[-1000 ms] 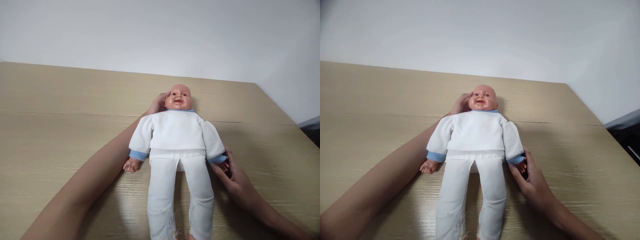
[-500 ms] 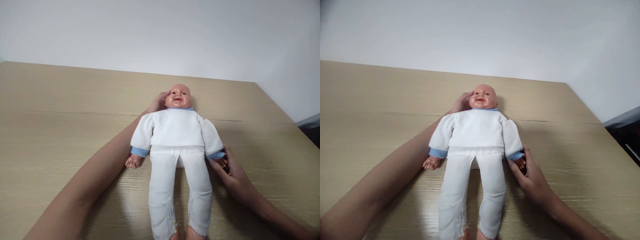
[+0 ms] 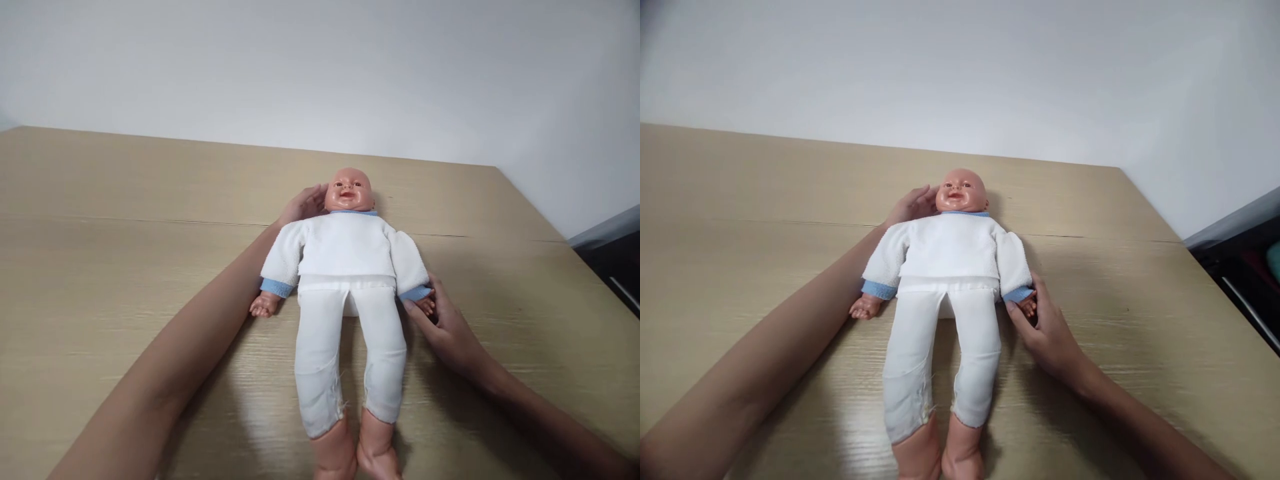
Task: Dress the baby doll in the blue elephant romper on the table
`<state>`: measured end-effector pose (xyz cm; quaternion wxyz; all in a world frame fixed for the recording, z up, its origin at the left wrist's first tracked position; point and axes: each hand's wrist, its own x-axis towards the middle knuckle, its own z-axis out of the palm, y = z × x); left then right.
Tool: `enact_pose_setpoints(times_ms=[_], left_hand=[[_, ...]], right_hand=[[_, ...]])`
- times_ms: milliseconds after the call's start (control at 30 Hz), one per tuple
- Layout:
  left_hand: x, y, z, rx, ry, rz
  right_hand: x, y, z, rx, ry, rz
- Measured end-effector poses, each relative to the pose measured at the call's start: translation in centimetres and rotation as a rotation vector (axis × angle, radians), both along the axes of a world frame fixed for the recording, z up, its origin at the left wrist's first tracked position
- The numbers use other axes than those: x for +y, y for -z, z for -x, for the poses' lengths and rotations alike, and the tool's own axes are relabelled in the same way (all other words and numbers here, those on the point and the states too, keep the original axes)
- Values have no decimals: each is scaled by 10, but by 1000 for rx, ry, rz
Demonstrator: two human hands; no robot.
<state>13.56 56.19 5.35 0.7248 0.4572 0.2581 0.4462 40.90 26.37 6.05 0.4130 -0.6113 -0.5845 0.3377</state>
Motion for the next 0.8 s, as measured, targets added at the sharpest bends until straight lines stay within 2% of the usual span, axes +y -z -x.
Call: enact_pose_setpoints(times_ms=[100,167,333,467,533,633,733,800], left_hand=[[-3,4,8,18,-87,34],[-12,1,14,31,-122,50],[-51,-16,36,107,-70,-5],[-84,-24,57,306,-147,-74],[-99,-24,68,403,-240,-100],[-121,-27,84,478,-370,-32],[-148,-38,98,563,-408,41],[-173,-49,103,660,-472,26]], right_hand=[[1,2,0,-7,-3,-8],[2,6,0,-45,17,-29],[5,17,-9,-301,70,-201],[-3,24,-30,-428,35,-294],[-15,26,-42,-428,6,-287],[-45,24,-54,-394,7,-241],[-88,16,-53,-375,60,-210],[-123,12,-49,-368,109,-236]])
